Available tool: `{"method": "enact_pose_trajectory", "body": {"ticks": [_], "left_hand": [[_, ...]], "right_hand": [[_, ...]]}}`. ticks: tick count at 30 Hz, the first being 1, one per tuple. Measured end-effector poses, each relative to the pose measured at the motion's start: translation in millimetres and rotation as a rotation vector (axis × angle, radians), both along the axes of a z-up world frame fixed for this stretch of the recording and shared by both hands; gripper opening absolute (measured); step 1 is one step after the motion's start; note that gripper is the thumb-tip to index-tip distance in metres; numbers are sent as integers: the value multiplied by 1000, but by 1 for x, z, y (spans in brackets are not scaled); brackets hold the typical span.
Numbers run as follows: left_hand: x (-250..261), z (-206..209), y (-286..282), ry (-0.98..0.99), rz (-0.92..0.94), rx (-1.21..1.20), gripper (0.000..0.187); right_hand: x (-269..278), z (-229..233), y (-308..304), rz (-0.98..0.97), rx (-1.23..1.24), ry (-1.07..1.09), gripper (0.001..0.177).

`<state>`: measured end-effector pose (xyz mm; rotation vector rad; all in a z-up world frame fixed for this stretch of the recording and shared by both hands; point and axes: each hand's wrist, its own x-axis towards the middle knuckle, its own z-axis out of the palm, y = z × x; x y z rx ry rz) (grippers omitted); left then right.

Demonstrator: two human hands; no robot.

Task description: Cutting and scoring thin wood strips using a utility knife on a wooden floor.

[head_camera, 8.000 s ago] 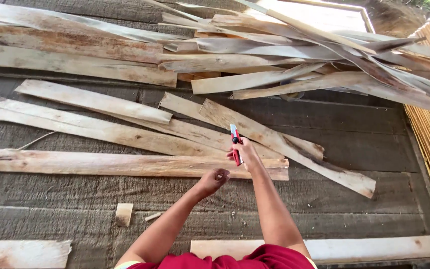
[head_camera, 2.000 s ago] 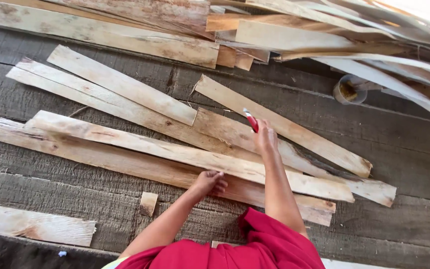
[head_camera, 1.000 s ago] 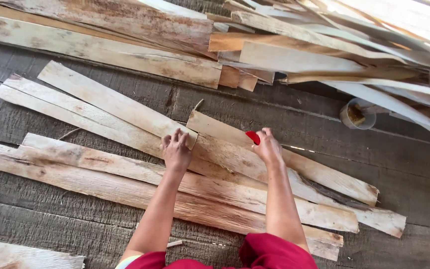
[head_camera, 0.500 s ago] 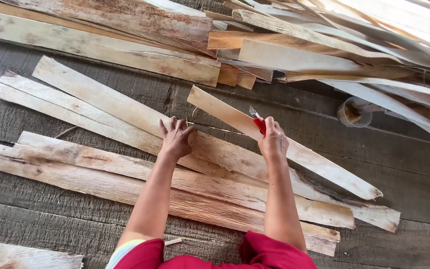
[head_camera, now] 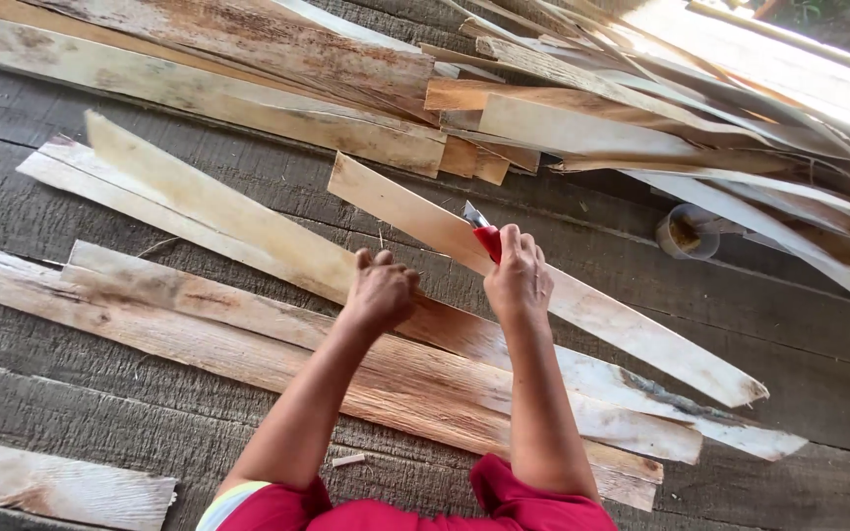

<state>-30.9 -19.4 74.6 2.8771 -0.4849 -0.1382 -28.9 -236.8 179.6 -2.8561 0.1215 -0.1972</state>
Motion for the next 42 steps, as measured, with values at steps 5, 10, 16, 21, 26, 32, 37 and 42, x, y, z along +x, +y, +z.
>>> {"method": "enact_pose_trajectory", "body": {"ticks": [5,10,16,21,26,32,37,42], "left_hand": [[-12,-11,10,-119,163,38,20],[-21,52,21,109,196,180,30],[-80,14,-65,-135,-161,115,31],[-151,-53,-76,-18,-259,174,31],[-207,-61,-36,262,-170,217,43],[-236,-53,-14,66,-127,148,46],[-243,-60,-4,79,-124,109,45],[-254,-75,8,127,-137,101,48]], "right_hand": [[-17,10,21,7,12,32,40],[-22,-16,20,13,17,110,36],[-47,-40,16,-28,29,292,38],[-108,-59,25,-71,91,475,29],[-161,-99,29,97,126,636,25],[-180,-141,17,77,32,613,42],[-169,-142,4,123,58,577,69],[-164,-145,6,65,31,561,55]]}}
